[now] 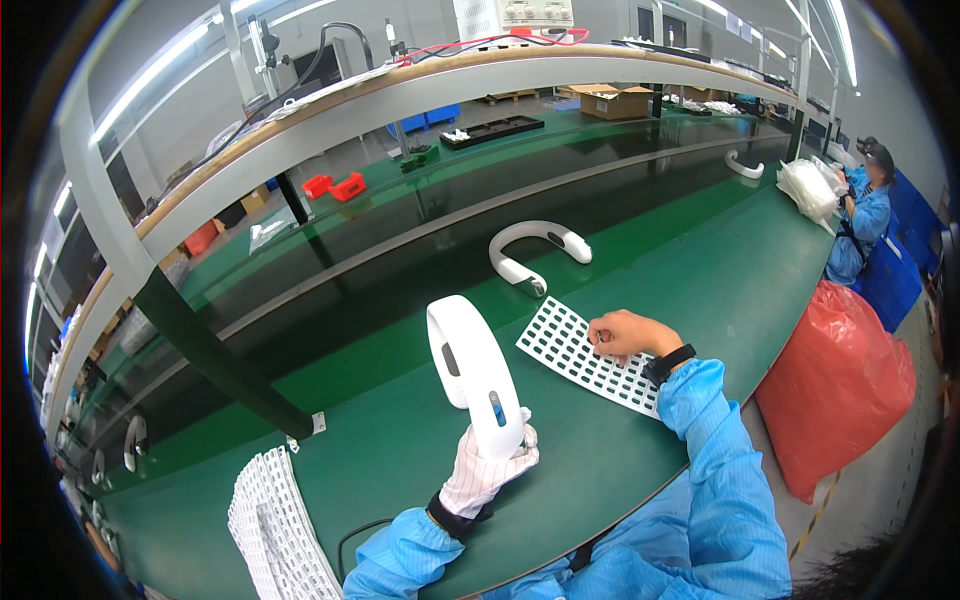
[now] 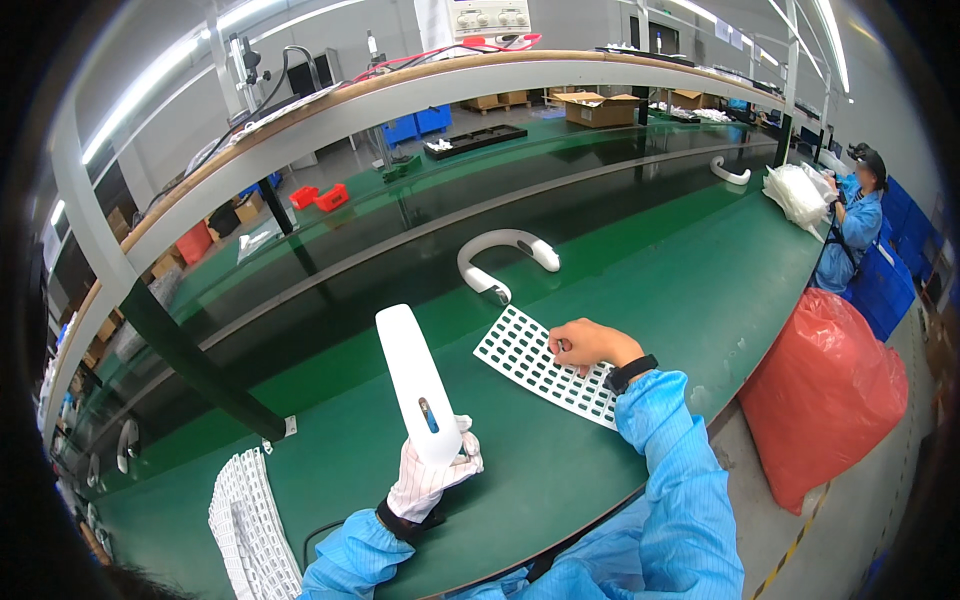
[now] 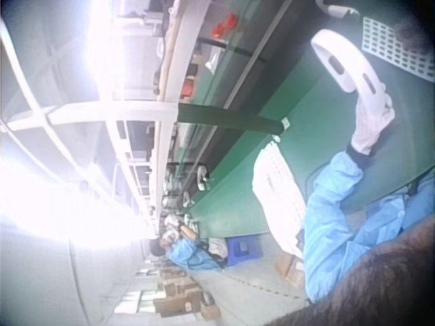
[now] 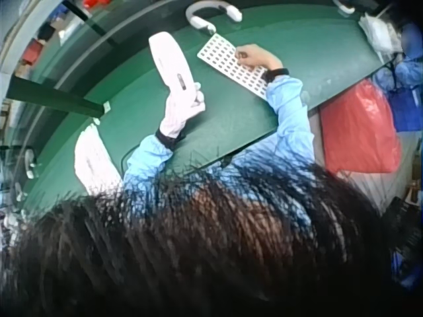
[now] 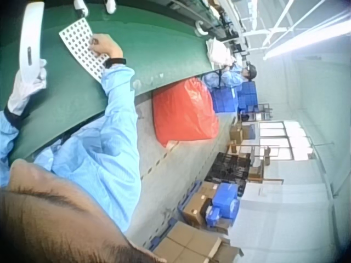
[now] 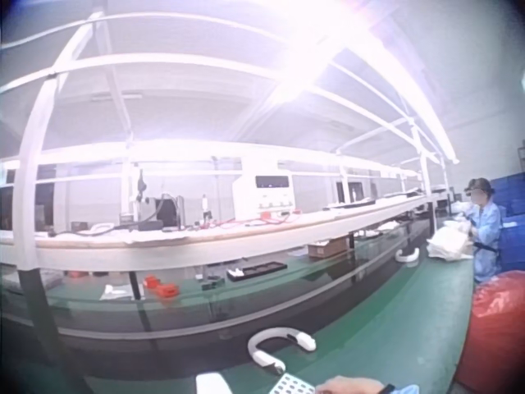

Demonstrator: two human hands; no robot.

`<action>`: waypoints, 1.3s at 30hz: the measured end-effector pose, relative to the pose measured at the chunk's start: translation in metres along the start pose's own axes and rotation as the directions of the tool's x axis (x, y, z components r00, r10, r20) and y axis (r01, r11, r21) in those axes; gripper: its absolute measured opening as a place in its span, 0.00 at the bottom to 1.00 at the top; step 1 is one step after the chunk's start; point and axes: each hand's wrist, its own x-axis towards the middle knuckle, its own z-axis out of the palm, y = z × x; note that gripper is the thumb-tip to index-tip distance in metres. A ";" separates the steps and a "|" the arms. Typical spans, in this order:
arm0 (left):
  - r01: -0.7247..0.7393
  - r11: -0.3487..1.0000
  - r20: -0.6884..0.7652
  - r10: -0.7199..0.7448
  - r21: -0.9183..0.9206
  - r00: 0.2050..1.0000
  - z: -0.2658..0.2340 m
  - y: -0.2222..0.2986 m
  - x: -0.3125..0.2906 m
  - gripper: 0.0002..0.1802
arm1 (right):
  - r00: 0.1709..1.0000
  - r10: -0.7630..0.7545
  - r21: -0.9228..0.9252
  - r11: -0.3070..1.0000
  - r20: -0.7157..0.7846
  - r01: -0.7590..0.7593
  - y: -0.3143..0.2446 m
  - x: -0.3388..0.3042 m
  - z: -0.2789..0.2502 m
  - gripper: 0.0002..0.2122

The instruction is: Applying small protective or identification stickers to the housing of white portable neck fans at an assembly line.

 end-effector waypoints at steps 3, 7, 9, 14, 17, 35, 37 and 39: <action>0.006 1.000 -0.009 -0.005 0.022 1.000 -0.006 -0.004 0.000 0.30 | 1.000 0.022 -0.002 1.000 0.005 -0.022 -0.003 0.003 0.001 0.05; -0.054 0.979 0.015 0.053 0.196 0.999 -0.004 -0.005 0.002 0.26 | 0.999 0.048 0.007 0.999 -0.013 -0.048 0.000 0.004 0.001 0.06; 0.028 0.998 -0.027 -0.029 -0.053 0.999 -0.011 -0.008 0.004 0.23 | 0.999 0.028 0.023 0.999 -0.019 -0.028 -0.001 0.003 0.000 0.06; 0.103 0.937 0.023 -0.101 -0.335 0.995 -0.023 -0.013 0.006 0.18 | 1.000 -0.005 0.262 0.965 -0.016 0.009 0.022 0.009 0.001 0.06; 0.021 1.000 0.029 -0.021 0.001 0.999 -0.012 -0.001 0.001 0.20 | 0.994 -0.023 0.426 0.902 -0.107 0.066 0.012 0.002 0.002 0.05; -0.015 0.863 -0.020 0.029 0.505 0.999 -0.009 0.012 0.001 0.15 | 0.589 -0.738 0.064 0.605 -0.330 0.794 -0.191 -0.038 0.040 0.06; -0.017 0.846 -0.008 0.025 0.532 1.000 -0.013 0.008 0.001 0.16 | 0.577 -0.744 0.031 0.604 -0.338 0.796 -0.192 -0.038 0.039 0.06; -0.117 0.681 0.052 0.115 0.723 0.992 -0.014 0.009 0.002 0.19 | 0.564 -0.751 -0.018 0.606 -0.342 0.795 -0.191 -0.037 0.041 0.06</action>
